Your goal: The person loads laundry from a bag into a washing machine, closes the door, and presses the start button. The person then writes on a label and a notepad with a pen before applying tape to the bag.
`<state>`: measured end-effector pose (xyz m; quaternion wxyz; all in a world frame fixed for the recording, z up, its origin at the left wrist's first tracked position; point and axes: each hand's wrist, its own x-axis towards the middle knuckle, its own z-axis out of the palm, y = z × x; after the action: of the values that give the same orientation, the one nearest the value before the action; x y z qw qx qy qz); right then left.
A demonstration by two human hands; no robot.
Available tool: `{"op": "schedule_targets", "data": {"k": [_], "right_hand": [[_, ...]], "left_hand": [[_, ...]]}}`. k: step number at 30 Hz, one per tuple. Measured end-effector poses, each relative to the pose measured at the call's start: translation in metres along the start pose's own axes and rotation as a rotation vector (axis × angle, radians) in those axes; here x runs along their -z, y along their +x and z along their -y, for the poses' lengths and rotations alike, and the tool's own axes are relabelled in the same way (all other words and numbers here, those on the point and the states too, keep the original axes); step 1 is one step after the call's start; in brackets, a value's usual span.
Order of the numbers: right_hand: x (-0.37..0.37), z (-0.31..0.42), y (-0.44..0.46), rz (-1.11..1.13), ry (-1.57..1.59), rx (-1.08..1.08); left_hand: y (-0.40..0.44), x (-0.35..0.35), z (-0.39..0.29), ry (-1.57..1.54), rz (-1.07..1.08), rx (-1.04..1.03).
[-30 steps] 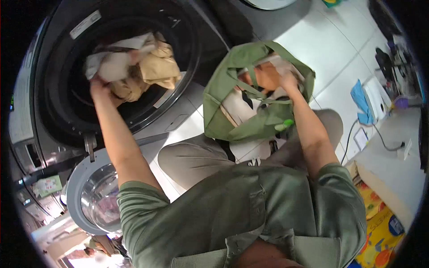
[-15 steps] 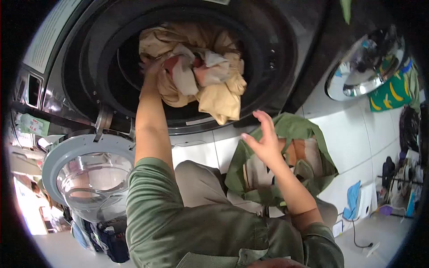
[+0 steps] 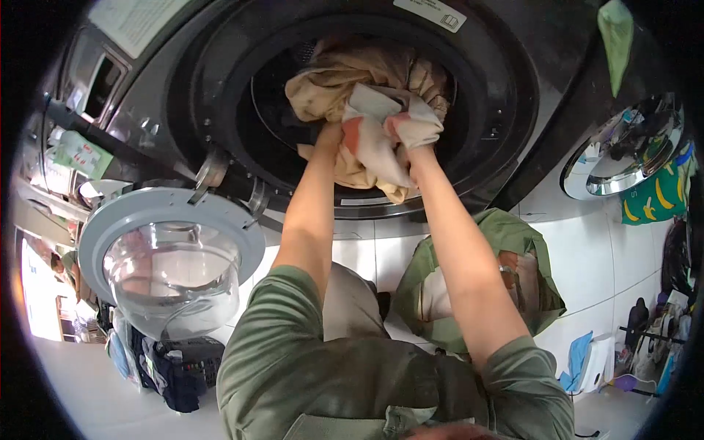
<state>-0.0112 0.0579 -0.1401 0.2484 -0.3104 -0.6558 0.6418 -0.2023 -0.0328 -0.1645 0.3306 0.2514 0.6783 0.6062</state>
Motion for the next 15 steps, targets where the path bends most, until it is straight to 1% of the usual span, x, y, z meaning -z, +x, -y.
{"op": "schedule_targets", "data": {"k": [1, 2, 3, 4, 5, 7, 8, 10, 12, 14, 15], "right_hand": [[0.002, 0.004, 0.004, -0.015, -0.009, -0.01], [0.004, 0.007, 0.001, -0.034, -0.009, -0.008], [0.008, 0.009, -0.009, -0.048, -0.004, 0.001], [0.015, 0.007, -0.026, -0.065, -0.001, 0.01], [0.025, 0.007, -0.043, -0.08, 0.003, 0.02], [0.052, 0.003, -0.086, -0.115, 0.007, 0.045], [0.07, 0.0, -0.112, -0.137, 0.004, 0.055], [0.112, -0.008, -0.167, -0.194, -0.018, 0.074], [0.16, -0.013, -0.228, -0.267, -0.057, 0.081], [0.21, -0.015, -0.29, -0.364, -0.113, 0.08], [0.233, -0.014, -0.32, -0.42, -0.146, 0.082]], "left_hand": [[-0.018, -0.008, -0.002, -0.01, 0.005, -0.01], [-0.059, -0.034, -0.031, 0.036, -0.074, -0.008], [-0.088, -0.05, -0.048, 0.113, -0.089, 0.0], [-0.114, -0.061, -0.057, 0.189, -0.103, 0.015], [-0.141, -0.067, -0.061, 0.172, -0.101, 0.038], [-0.214, -0.09, -0.095, 0.319, -0.082, 0.066], [-0.244, -0.103, -0.097, 0.312, -0.073, 0.067], [-0.273, -0.12, -0.065, 0.204, 0.175, -0.072], [-0.288, -0.145, -0.021, -0.009, 0.426, -0.131], [-0.297, -0.192, 0.002, -0.109, 0.4, 0.186], [-0.307, -0.226, 0.002, -0.167, 0.595, 0.044]]}}
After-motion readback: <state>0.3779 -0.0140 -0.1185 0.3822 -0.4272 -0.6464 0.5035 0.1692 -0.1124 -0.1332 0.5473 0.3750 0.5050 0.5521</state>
